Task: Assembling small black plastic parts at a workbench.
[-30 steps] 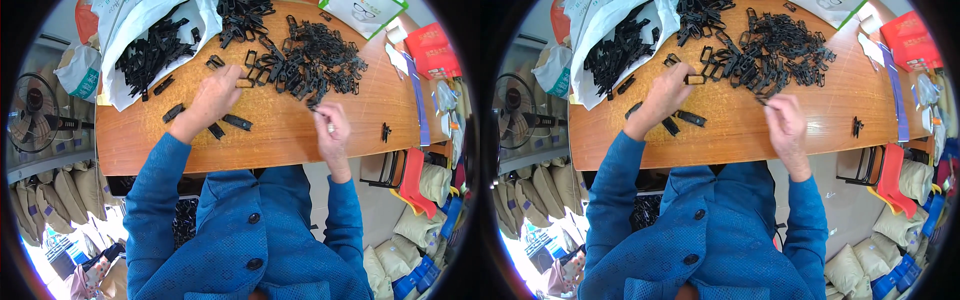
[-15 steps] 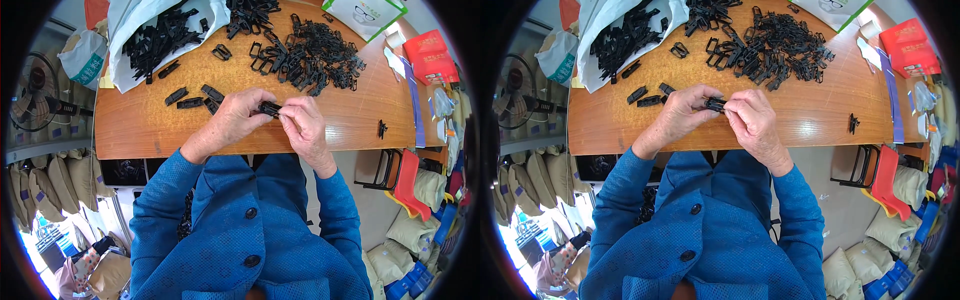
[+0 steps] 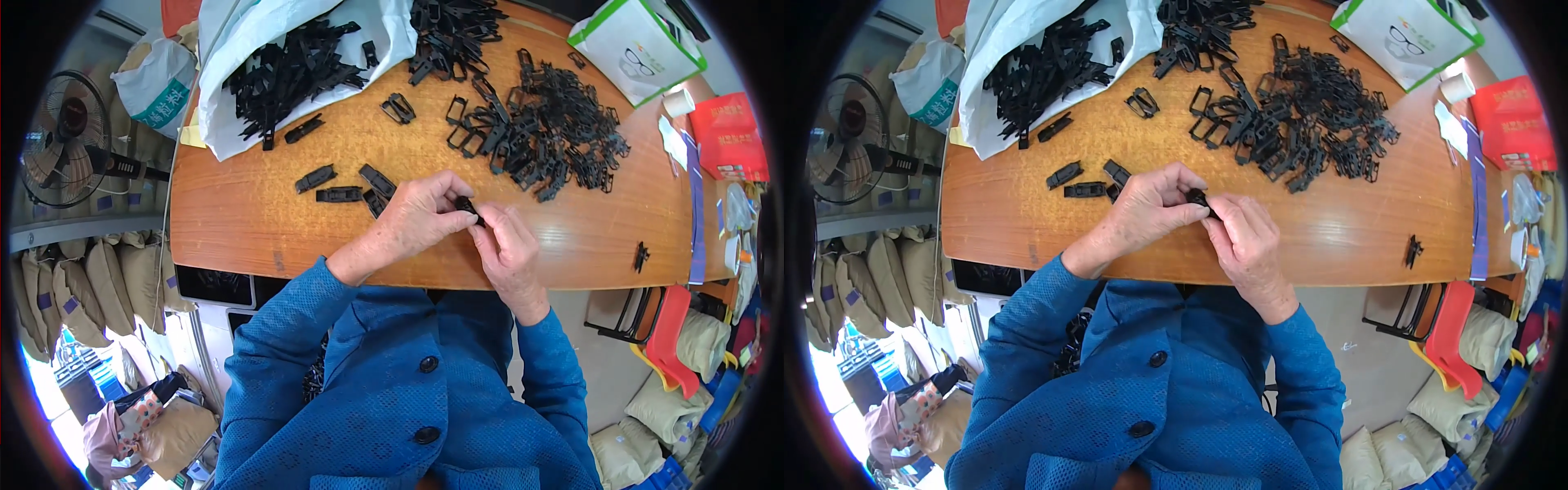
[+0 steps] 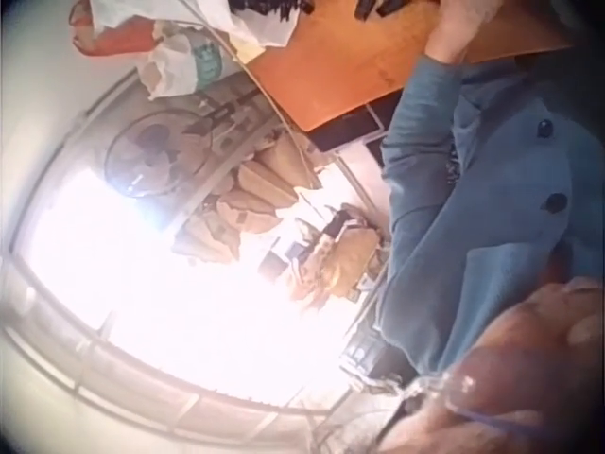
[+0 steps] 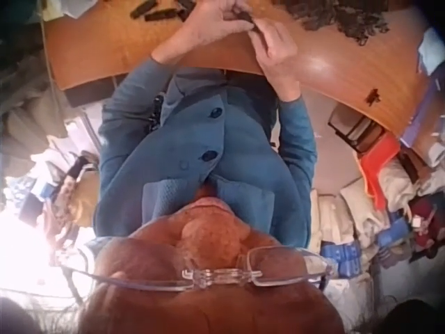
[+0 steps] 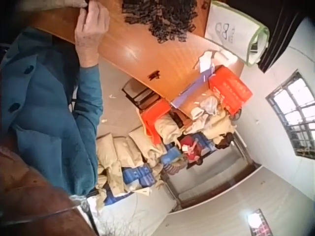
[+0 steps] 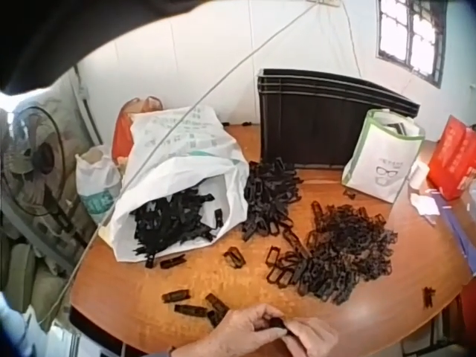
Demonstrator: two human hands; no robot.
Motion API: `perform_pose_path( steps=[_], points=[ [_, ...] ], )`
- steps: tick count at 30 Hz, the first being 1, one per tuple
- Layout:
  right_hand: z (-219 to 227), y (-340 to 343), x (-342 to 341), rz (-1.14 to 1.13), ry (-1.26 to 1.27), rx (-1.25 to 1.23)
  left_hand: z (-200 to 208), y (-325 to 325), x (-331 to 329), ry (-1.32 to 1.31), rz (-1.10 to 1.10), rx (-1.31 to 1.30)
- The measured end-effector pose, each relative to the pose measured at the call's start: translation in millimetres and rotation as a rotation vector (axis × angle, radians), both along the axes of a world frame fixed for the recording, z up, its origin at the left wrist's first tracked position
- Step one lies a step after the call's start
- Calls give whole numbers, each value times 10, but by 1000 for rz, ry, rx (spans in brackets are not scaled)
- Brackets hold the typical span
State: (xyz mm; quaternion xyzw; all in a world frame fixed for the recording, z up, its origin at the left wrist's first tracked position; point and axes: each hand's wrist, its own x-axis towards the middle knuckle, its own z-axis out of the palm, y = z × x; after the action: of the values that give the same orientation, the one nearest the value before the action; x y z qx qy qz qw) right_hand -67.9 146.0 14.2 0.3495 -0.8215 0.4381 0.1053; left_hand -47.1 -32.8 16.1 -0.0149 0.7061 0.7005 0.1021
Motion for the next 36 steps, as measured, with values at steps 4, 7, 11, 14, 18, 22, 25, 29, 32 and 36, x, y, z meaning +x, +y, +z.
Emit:
perform_pose_path(
  steps=[4, 7, 11, 14, 18, 22, 25, 29, 32, 36],
  points=[
    [-125, -123, -68, -1, -30, -40, 5, -281, -167, -18, -146, -108],
    [-219, -177, -109, -3, -118, -42, 51, -651, -502, 540, 34, -823],
    [-310, -199, -133, -9, -198, -90, 35, -1006, -936, 609, 2, -1213],
    [-255, -238, -161, -1, -205, -114, 47, -1078, -1046, 670, -152, -1344],
    [-263, -232, -177, 12, -219, -106, 71, -1088, -1134, 672, -330, -1387],
    [-281, -239, -170, 0, -207, -146, 79, -1102, -1065, 647, -327, -1364],
    [-274, -208, -128, -12, -236, -135, 36, -1024, -903, 480, -131, -1156],
    [-290, -172, -89, -50, -254, -119, 41, -741, -791, 489, 117, -1104],
    [-290, -159, -85, -38, -245, -130, -7, -1015, -878, 573, 312, -1283],
    [-277, -192, -98, -31, -257, -140, -42, -1558, -942, 335, 361, -1471]
  ],
)
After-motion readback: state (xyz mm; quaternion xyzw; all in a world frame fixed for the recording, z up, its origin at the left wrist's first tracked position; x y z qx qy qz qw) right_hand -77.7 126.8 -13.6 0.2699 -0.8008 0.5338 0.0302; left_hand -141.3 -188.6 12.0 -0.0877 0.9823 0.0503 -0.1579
